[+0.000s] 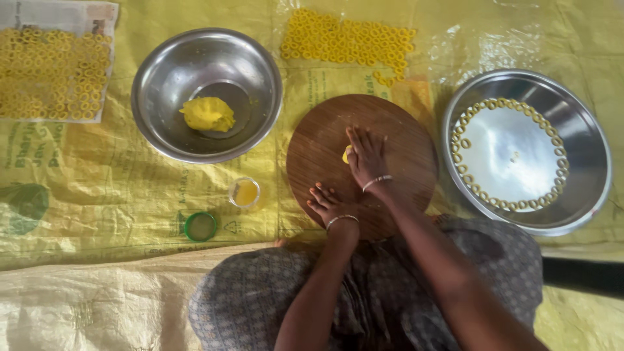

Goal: The person rolls yellow dough into thin ropes on a wooden board, then joins the ends to form small rings. The rings are placed into a metal tray. The person repeats this process with multiple pieces of dough.

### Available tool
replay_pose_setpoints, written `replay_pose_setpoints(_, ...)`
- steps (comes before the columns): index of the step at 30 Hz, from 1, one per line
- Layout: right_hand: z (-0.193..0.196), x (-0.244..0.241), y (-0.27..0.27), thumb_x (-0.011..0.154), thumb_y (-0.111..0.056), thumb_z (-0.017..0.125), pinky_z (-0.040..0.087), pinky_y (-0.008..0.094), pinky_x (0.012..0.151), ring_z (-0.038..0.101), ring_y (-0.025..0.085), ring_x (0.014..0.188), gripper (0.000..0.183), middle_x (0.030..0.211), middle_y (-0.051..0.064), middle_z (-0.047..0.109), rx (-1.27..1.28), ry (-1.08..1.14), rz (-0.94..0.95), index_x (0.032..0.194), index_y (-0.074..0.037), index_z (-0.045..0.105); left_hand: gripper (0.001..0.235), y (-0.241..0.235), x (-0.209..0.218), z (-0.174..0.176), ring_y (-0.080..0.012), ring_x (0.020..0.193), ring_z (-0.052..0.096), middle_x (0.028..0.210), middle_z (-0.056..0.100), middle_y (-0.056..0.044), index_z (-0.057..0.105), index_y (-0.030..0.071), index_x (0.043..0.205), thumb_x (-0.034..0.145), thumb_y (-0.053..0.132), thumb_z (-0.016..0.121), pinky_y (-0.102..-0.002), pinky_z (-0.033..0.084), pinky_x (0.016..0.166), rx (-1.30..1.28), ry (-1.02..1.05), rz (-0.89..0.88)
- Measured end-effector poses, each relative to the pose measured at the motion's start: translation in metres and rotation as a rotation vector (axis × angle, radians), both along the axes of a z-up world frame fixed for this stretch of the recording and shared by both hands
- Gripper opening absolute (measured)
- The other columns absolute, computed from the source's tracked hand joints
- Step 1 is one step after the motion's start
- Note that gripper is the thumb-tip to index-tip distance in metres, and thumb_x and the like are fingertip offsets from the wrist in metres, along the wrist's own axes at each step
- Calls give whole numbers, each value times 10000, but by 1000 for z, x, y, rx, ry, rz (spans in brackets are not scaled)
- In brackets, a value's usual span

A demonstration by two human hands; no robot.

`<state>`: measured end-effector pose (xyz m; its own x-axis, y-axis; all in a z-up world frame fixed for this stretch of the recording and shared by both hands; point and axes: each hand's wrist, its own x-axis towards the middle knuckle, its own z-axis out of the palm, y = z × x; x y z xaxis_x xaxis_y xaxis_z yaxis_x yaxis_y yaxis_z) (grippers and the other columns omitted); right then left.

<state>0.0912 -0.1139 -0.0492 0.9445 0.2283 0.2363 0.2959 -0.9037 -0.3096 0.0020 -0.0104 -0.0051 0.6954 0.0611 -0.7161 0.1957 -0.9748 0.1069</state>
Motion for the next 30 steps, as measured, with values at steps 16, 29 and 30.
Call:
replay_pose_setpoints(16,29,-2,-11,1066,-425,355,60,669,1201,164,389,1550,662,1705,157,237,-157,27,317,1627,-80,286,1070,-2,2,7,-596,1487,-182,1643,-150,-399,15,-77,1626,983,502,643,-769,16,1142,137,61,-200)
replay_pose_setpoints(29,131,-42,172,869,-262,739,-62,739,1202,157,331,1575,331,1393,-10,631,-239,120,916,1180,-152,711,849,-2,-18,5,-579,1505,-56,1685,18,-337,98,-4,1618,1047,466,514,-740,79,1151,-349,-258,-188)
replay_pose_setpoints(30,129,-42,191,886,-300,725,-65,731,1220,143,313,1592,282,1357,-21,656,-309,146,905,1134,-165,729,850,-3,-18,1,-580,1505,-56,1685,17,-338,99,-5,1618,1047,468,514,-740,79,1151,-365,-264,-190)
